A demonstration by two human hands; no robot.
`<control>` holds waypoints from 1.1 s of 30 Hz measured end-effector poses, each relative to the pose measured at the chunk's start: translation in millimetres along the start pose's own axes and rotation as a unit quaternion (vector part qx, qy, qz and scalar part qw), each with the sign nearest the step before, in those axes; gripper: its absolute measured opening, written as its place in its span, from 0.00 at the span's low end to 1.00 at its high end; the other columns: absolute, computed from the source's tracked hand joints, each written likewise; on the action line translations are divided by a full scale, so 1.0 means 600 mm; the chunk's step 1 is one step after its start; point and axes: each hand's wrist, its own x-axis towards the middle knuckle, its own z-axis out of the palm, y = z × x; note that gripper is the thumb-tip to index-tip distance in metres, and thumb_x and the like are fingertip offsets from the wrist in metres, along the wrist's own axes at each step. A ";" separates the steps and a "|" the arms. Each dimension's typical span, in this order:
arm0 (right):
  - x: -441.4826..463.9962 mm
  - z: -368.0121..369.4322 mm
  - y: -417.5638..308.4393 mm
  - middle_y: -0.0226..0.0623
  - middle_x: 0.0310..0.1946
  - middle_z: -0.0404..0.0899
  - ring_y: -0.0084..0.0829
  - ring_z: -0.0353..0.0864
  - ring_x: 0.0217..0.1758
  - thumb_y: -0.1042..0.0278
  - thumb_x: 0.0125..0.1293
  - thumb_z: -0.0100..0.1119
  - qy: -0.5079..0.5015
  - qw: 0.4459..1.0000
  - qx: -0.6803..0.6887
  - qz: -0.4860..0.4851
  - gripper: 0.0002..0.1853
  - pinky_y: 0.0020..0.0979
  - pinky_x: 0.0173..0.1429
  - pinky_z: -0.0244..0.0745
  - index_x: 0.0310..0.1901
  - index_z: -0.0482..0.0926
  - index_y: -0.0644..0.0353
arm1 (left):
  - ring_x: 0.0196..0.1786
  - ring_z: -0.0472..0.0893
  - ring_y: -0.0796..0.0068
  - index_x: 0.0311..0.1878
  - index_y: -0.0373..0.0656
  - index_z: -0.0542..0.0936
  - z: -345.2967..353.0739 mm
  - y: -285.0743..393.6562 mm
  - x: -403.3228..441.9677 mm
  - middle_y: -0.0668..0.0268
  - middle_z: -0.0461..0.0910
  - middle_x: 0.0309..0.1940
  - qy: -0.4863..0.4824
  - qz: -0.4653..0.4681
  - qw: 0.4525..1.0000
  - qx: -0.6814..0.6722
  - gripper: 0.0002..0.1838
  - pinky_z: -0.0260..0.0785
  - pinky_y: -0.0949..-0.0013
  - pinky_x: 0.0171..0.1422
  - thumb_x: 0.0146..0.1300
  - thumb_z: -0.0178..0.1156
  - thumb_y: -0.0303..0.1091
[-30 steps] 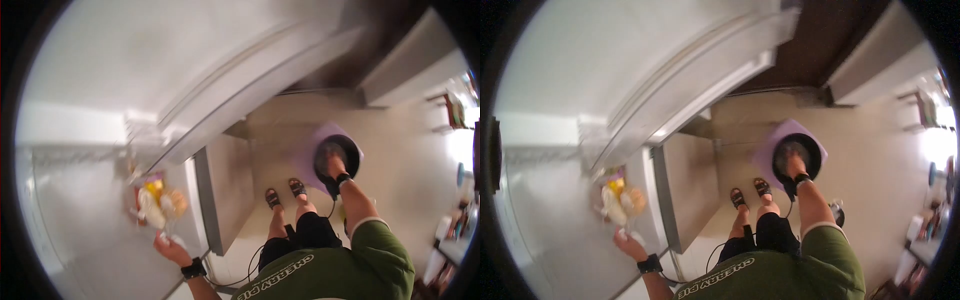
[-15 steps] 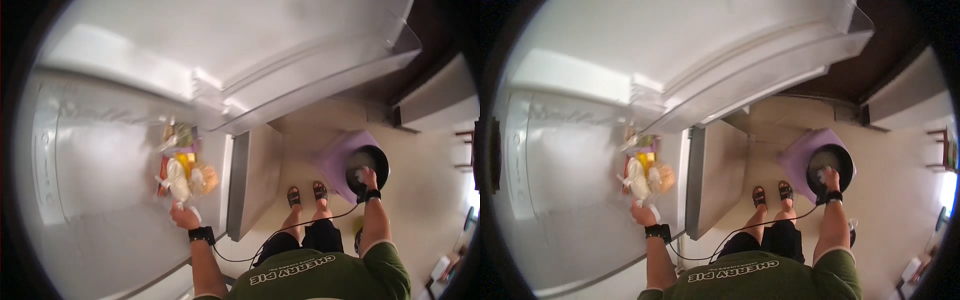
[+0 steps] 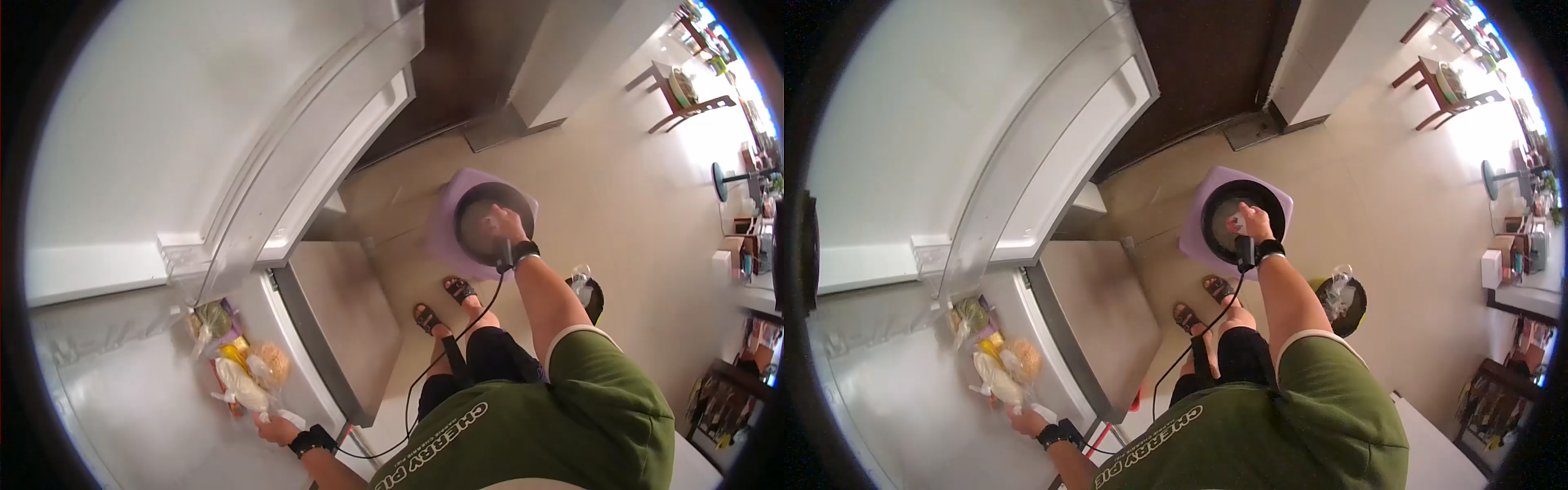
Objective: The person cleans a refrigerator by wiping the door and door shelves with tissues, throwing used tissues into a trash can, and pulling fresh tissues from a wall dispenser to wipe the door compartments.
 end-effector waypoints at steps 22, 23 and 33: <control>-0.026 0.011 0.000 0.50 0.34 0.78 0.48 0.78 0.38 0.58 0.68 0.48 0.162 0.921 -0.355 -0.005 0.17 0.42 0.41 0.71 0.37 0.76 0.67 | 0.53 0.73 0.57 0.59 0.57 0.69 0.041 -0.001 -0.010 0.61 0.71 0.48 0.053 -0.037 0.997 0.030 0.26 0.70 0.47 0.48 0.55 0.60 0.35; -0.025 0.007 0.010 0.49 0.40 0.78 0.48 0.79 0.41 0.62 0.66 0.51 0.122 0.897 -0.425 -0.030 0.14 0.42 0.43 0.72 0.40 0.76 0.67 | 0.54 0.73 0.56 0.60 0.57 0.68 0.034 0.004 -0.010 0.60 0.70 0.48 0.054 -0.040 0.997 0.024 0.28 0.69 0.46 0.48 0.54 0.61 0.37; -0.054 -0.027 -0.098 0.44 0.37 0.82 0.38 0.81 0.43 0.71 0.52 0.62 0.099 0.938 -0.322 0.077 0.17 0.34 0.46 0.75 0.45 0.79 0.65 | 0.59 0.69 0.49 0.69 0.59 0.58 0.019 -0.001 0.017 0.56 0.63 0.60 -0.044 0.002 0.996 0.076 0.45 0.66 0.42 0.57 0.48 0.67 0.51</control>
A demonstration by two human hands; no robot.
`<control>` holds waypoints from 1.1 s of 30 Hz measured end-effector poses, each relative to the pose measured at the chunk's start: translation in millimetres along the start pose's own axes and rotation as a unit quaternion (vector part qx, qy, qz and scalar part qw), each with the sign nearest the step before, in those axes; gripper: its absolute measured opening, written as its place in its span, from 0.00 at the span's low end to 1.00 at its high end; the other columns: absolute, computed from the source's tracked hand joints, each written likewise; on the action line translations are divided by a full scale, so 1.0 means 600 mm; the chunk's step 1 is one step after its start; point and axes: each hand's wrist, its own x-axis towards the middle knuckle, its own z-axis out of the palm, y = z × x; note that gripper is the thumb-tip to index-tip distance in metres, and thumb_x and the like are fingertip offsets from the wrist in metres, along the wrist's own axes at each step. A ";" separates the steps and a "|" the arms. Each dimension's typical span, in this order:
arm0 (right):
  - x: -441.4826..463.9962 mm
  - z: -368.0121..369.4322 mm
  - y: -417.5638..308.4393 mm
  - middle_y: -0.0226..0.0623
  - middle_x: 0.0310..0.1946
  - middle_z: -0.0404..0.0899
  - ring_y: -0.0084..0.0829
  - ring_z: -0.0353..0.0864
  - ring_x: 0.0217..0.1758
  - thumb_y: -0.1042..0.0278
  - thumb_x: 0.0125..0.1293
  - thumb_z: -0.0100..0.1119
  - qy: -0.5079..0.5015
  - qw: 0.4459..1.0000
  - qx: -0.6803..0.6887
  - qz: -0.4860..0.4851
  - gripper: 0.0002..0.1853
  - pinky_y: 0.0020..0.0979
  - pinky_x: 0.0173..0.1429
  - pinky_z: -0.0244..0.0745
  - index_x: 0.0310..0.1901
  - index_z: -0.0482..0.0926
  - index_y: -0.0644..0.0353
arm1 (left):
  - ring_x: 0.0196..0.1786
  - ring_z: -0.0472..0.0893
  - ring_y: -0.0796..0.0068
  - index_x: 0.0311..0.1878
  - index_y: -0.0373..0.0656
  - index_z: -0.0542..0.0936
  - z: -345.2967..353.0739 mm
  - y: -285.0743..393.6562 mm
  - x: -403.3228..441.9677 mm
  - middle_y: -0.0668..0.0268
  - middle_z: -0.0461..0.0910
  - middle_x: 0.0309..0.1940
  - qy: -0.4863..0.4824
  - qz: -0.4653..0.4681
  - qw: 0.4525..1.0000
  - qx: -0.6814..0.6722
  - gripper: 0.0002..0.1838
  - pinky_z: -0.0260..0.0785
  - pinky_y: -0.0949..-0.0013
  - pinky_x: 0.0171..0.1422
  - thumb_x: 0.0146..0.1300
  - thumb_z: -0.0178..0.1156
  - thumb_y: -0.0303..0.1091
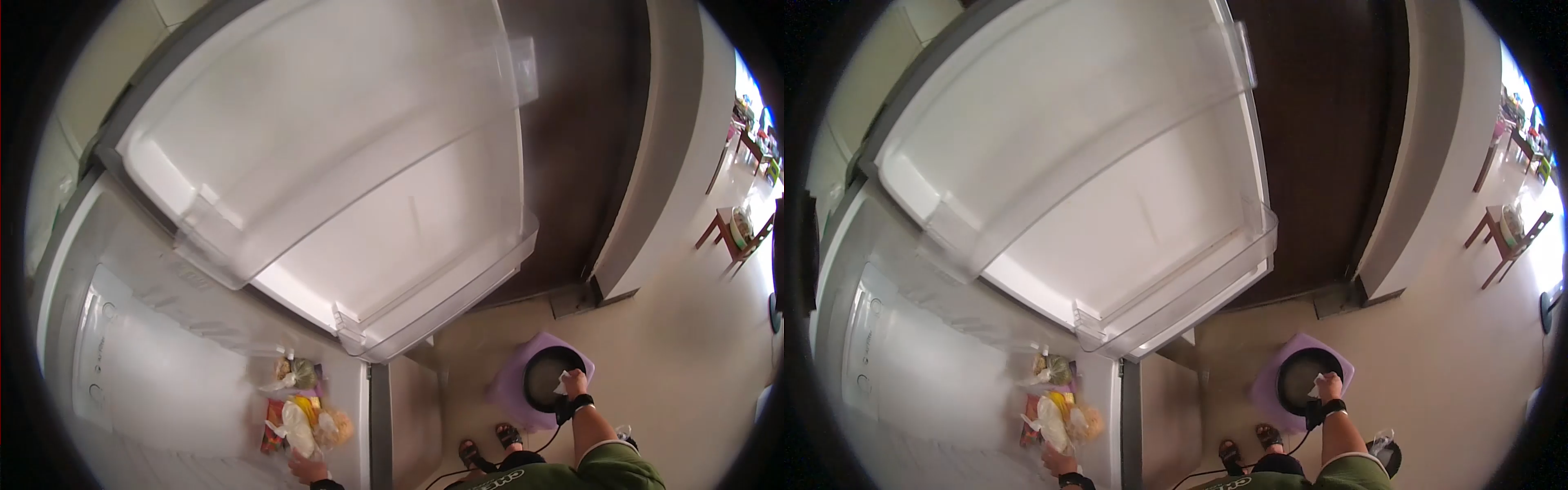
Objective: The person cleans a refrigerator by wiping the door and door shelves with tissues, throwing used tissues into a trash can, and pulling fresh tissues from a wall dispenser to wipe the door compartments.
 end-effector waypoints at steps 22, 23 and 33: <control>-0.396 -0.431 -0.959 0.30 0.28 0.75 0.23 0.76 0.33 0.74 0.56 0.61 0.154 0.700 0.288 -0.634 0.10 0.26 0.38 0.72 0.39 0.75 0.64 | 0.63 0.65 0.50 0.54 0.39 0.76 -0.546 0.290 -0.194 0.51 0.65 0.59 0.243 0.601 0.629 -0.429 0.23 0.58 0.51 0.66 0.52 0.63 0.28; -0.391 -0.432 -1.011 0.34 0.27 0.75 0.26 0.76 0.32 0.70 0.55 0.63 0.202 0.695 0.220 -0.654 0.11 0.28 0.37 0.72 0.37 0.74 0.64 | 0.65 0.63 0.50 0.57 0.39 0.73 -0.556 0.307 -0.205 0.51 0.63 0.61 0.288 0.602 0.618 -0.415 0.26 0.57 0.52 0.67 0.52 0.63 0.27; -0.321 -0.324 -1.216 0.51 0.32 0.81 0.48 0.81 0.40 0.68 0.54 0.61 0.177 0.759 0.067 -0.623 0.10 0.39 0.48 0.76 0.35 0.81 0.66 | 0.72 0.47 0.39 0.73 0.38 0.44 -0.594 0.427 -0.069 0.41 0.43 0.70 0.229 0.476 0.597 -0.604 0.56 0.46 0.48 0.73 0.44 0.70 0.34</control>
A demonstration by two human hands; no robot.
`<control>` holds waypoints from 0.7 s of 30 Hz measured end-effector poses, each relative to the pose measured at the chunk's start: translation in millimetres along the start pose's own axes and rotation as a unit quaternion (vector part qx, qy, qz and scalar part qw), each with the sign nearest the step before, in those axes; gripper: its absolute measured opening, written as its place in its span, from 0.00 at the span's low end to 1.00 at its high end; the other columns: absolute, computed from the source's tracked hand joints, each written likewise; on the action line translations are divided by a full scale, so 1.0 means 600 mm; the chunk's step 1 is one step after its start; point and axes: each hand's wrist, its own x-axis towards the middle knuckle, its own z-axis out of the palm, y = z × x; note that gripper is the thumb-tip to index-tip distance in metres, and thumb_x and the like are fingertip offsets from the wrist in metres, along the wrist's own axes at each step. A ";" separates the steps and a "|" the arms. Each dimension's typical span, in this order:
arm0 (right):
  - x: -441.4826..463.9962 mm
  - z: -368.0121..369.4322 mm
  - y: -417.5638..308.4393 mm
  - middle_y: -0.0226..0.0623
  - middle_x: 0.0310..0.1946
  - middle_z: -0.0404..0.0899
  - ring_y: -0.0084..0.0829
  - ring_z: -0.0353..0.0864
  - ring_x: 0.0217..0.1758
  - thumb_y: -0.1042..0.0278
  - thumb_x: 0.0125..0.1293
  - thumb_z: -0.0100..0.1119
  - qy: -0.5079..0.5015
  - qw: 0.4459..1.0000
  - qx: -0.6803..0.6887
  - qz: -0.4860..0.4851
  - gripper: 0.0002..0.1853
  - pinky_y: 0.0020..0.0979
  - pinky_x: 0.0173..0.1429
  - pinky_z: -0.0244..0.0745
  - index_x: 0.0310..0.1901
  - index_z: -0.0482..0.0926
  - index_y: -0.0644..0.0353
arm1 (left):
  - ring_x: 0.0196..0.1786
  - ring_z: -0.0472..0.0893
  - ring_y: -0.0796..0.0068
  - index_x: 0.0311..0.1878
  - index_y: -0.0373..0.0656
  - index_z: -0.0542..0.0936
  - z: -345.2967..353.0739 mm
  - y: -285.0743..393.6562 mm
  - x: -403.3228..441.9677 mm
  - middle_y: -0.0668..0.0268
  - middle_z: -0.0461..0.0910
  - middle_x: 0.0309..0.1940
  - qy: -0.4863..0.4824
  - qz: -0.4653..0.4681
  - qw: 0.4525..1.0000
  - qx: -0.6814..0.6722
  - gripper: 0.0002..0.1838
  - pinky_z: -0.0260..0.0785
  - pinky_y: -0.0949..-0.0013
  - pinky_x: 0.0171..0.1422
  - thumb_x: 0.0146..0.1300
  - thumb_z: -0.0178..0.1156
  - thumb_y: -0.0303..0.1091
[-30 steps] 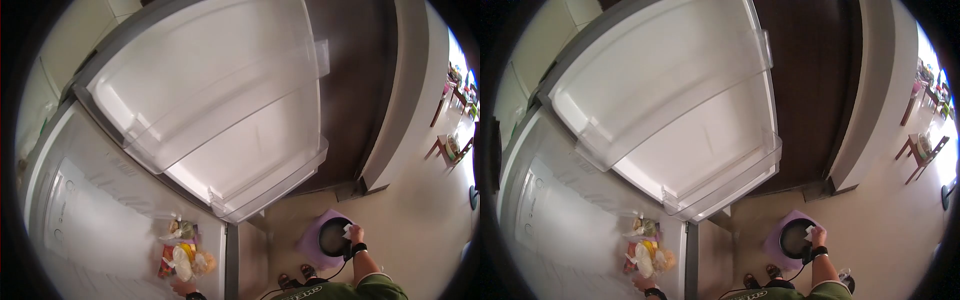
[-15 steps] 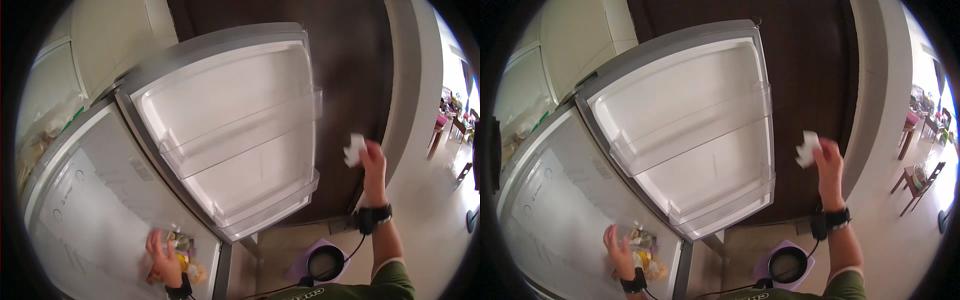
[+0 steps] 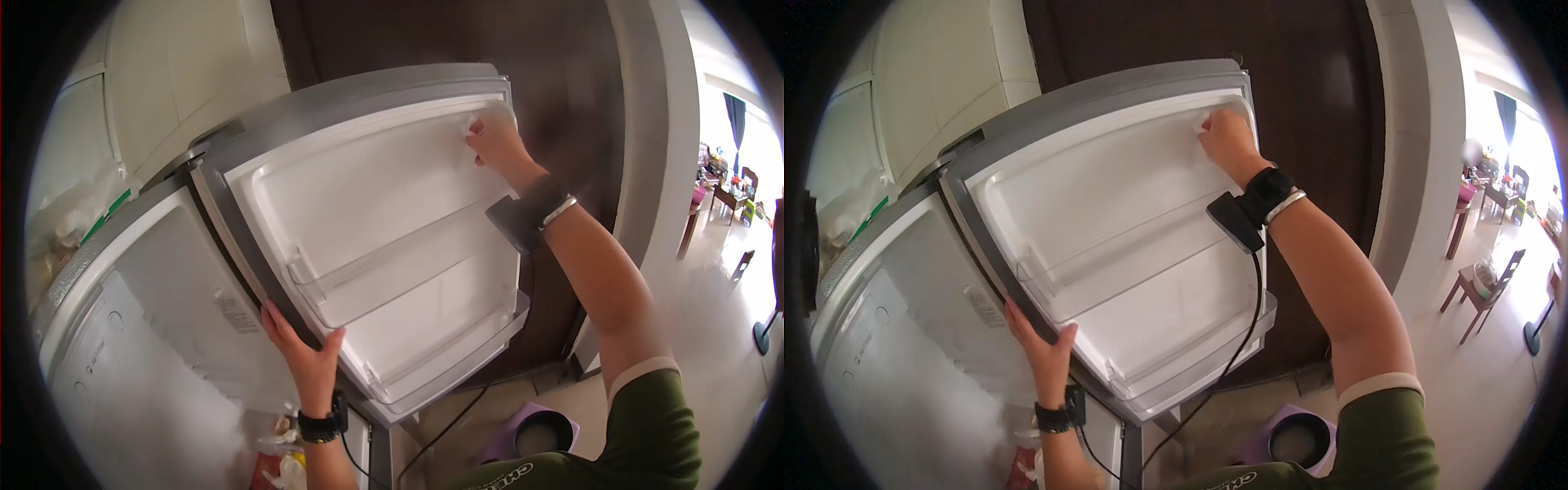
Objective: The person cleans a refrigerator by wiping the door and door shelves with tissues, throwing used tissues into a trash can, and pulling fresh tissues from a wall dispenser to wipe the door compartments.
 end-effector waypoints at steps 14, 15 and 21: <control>-0.132 0.148 -0.293 0.45 0.31 0.78 0.45 0.79 0.34 0.70 0.53 0.61 -0.144 0.858 -0.066 -0.489 0.05 0.39 0.44 0.75 0.30 0.79 0.61 | 0.71 0.50 0.41 0.72 0.36 0.46 0.017 0.000 -0.002 0.42 0.47 0.69 0.053 0.019 0.995 0.078 0.53 0.47 0.46 0.73 0.41 0.63 0.29; -0.112 0.143 -0.251 0.45 0.31 0.78 0.45 0.79 0.34 0.69 0.52 0.61 -0.061 0.817 -0.154 -0.552 0.06 0.40 0.43 0.75 0.29 0.78 0.61 | 0.71 0.50 0.41 0.72 0.36 0.47 0.016 0.000 -0.002 0.42 0.47 0.69 0.050 0.021 0.996 0.072 0.53 0.47 0.46 0.73 0.41 0.63 0.29; -0.021 -0.020 -0.096 0.45 0.23 0.80 0.41 0.82 0.29 0.70 0.50 0.61 -0.092 0.935 -0.252 -0.231 0.07 0.40 0.37 0.78 0.28 0.80 0.66 | 0.71 0.50 0.40 0.72 0.36 0.47 0.011 -0.004 -0.004 0.42 0.47 0.69 0.042 0.021 0.997 0.064 0.53 0.47 0.45 0.73 0.41 0.62 0.29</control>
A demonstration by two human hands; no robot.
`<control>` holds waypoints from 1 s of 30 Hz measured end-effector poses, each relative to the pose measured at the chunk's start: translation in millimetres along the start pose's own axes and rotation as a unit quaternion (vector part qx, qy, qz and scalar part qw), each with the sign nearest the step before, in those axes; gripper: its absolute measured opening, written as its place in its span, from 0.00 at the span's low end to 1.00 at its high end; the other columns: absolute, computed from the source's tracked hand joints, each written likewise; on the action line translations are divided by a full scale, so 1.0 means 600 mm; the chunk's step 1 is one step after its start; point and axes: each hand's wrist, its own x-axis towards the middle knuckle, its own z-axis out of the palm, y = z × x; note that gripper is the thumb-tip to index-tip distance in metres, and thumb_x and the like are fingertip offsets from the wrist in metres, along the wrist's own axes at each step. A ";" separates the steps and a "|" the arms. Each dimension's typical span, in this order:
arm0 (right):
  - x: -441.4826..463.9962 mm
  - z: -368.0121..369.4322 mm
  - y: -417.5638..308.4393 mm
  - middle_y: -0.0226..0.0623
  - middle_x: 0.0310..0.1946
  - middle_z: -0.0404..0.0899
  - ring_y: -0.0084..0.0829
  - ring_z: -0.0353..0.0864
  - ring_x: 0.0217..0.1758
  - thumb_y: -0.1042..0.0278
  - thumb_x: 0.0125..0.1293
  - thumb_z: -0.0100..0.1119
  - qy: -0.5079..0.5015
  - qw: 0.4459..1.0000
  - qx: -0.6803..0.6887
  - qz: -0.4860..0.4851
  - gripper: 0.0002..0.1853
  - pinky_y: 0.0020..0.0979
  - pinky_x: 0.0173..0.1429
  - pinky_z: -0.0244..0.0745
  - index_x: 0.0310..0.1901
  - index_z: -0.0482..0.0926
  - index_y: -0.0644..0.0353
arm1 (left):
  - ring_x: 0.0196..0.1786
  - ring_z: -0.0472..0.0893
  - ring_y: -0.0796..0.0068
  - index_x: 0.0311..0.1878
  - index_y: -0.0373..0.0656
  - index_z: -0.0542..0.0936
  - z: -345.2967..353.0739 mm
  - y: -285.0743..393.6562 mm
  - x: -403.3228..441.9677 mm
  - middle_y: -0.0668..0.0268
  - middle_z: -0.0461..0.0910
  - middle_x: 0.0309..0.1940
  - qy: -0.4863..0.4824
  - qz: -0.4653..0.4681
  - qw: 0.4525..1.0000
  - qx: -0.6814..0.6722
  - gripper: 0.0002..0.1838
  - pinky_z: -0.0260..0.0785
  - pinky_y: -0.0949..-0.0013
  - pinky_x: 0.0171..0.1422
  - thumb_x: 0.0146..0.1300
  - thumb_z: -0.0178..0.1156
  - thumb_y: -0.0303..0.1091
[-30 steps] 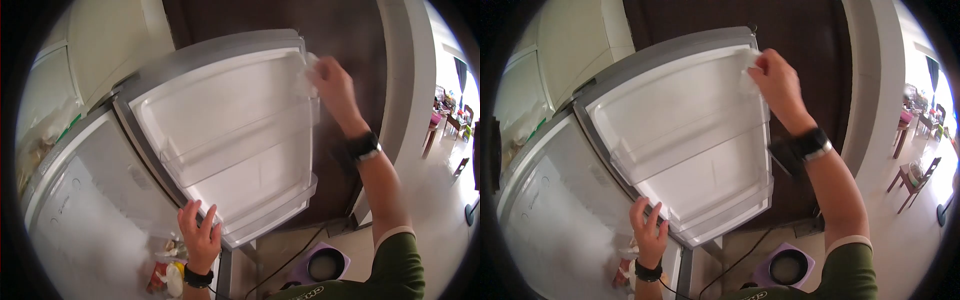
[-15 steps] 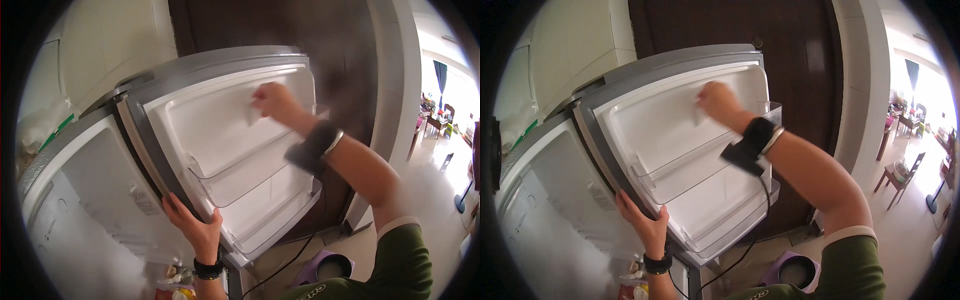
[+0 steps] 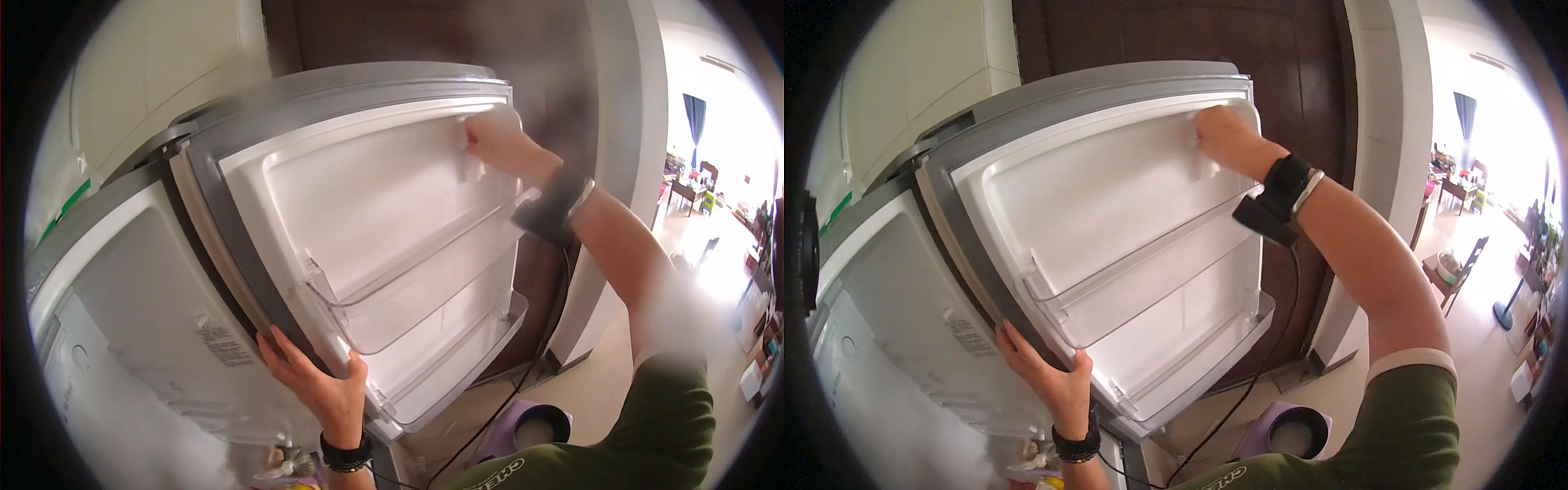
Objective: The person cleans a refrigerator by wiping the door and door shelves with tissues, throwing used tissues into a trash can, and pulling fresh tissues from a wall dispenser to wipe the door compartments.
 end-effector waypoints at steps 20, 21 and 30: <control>0.000 0.016 0.094 0.40 0.31 0.79 0.42 0.79 0.42 0.69 0.57 0.57 -0.025 0.979 -0.188 -0.074 0.04 0.41 0.46 0.74 0.30 0.78 0.58 | 0.70 0.52 0.40 0.73 0.36 0.46 0.009 0.001 0.000 0.42 0.47 0.69 0.016 -0.001 0.999 0.030 0.53 0.47 0.44 0.72 0.41 0.61 0.32; -0.005 0.007 0.104 0.40 0.31 0.79 0.42 0.79 0.43 0.68 0.56 0.58 -0.061 0.977 -0.205 -0.029 0.04 0.41 0.48 0.74 0.31 0.78 0.58 | 0.70 0.51 0.40 0.73 0.36 0.46 0.008 -0.001 0.002 0.42 0.47 0.70 0.014 0.004 0.999 0.030 0.53 0.47 0.44 0.72 0.41 0.61 0.32; -0.021 -0.007 0.076 0.36 0.33 0.79 0.41 0.78 0.43 0.73 0.50 0.59 -0.286 0.951 -0.033 -0.113 0.07 0.37 0.46 0.72 0.33 0.79 0.55 | 0.71 0.51 0.41 0.73 0.36 0.46 0.009 -0.004 0.000 0.41 0.47 0.69 -0.001 -0.007 1.000 0.026 0.53 0.46 0.44 0.72 0.42 0.60 0.34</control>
